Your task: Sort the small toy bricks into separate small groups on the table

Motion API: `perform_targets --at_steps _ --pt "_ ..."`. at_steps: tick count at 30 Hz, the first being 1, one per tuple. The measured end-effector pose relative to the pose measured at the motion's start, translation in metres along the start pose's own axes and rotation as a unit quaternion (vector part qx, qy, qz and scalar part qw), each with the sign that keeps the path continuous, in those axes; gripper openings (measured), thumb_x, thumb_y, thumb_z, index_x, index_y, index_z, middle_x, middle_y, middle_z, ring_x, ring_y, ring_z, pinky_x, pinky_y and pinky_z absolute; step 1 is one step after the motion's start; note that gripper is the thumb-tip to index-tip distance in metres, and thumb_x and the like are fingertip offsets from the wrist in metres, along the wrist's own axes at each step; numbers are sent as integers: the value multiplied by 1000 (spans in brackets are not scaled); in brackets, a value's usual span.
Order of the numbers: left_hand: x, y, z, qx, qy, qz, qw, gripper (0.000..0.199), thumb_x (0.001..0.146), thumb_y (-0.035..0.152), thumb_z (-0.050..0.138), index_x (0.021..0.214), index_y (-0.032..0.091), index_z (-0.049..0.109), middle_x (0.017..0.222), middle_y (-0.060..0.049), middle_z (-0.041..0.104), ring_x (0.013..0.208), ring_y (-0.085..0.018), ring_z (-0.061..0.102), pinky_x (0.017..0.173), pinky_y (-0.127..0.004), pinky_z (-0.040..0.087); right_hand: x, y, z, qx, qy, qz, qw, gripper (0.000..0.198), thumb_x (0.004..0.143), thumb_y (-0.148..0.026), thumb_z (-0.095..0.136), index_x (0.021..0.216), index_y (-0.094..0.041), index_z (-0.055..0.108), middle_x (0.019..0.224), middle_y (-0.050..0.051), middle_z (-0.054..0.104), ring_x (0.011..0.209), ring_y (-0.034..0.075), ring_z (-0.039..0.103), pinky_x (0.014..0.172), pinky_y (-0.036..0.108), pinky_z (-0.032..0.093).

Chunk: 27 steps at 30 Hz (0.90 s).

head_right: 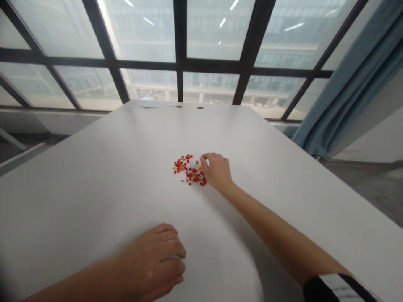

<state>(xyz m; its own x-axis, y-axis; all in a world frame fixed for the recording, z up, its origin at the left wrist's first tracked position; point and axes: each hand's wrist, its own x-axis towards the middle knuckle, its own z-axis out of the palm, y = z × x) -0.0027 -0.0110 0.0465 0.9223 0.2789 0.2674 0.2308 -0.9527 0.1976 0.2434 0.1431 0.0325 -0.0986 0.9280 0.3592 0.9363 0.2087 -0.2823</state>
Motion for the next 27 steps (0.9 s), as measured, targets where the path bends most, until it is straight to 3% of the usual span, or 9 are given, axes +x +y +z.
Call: perform_targets --at_steps 4,7,13,18,20,24,27 --pt "0 0 -1 -4 -6 1 1000 18 98 27 62 83 17 61 83 -2 69 77 -17 61 84 -36 49 -9 46 -4 3 1 63 998 62 102 -46 19 133 -13 61 138 20 63 132 32 54 111 52 39" --pt "-1 1 -3 -3 -8 2 1000 19 97 27 62 81 17 60 83 -2 68 77 -17 60 83 -36 48 -16 56 9 1 -45 99 994 72 101 -56 16 140 -12 57 142 24 59 136 37 52 112 59 37" --pt "-1 1 -2 9 -24 3 1000 19 98 29 61 83 17 61 85 -2 70 79 -17 62 84 -36 48 -3 5 45 2 -102 47 994 84 96 -72 30 151 -10 46 157 26 43 150 38 34 120 59 24" --pt "-1 1 -2 9 -26 4 1000 17 97 27 63 85 16 63 90 -2 71 83 -18 64 84 -36 48 16 -38 55 6 -104 -17 994 100 85 -81 47 154 -9 40 160 29 37 151 43 28 119 66 19" --pt "-2 1 -3 7 -28 6 1000 16 96 27 64 84 17 63 90 -2 71 83 -18 65 83 -36 48 19 -46 56 12 -100 -49 994 92 87 -75 53 152 -10 44 157 27 42 149 39 34 120 60 22" --pt "-1 1 -4 4 -36 1 999 17 97 27 63 83 17 63 90 -3 72 83 -18 65 83 -35 48 21 -50 58 32 -88 -107 990 53 96 -54 53 139 -23 60 150 14 55 136 26 51 114 43 39" --pt "-1 1 -3 3 -39 -1 999 19 98 29 61 84 17 63 90 -3 72 82 -18 64 83 -36 49 21 -50 58 38 -71 -123 989 36 97 -39 55 128 -24 68 137 12 65 125 24 59 107 41 45"
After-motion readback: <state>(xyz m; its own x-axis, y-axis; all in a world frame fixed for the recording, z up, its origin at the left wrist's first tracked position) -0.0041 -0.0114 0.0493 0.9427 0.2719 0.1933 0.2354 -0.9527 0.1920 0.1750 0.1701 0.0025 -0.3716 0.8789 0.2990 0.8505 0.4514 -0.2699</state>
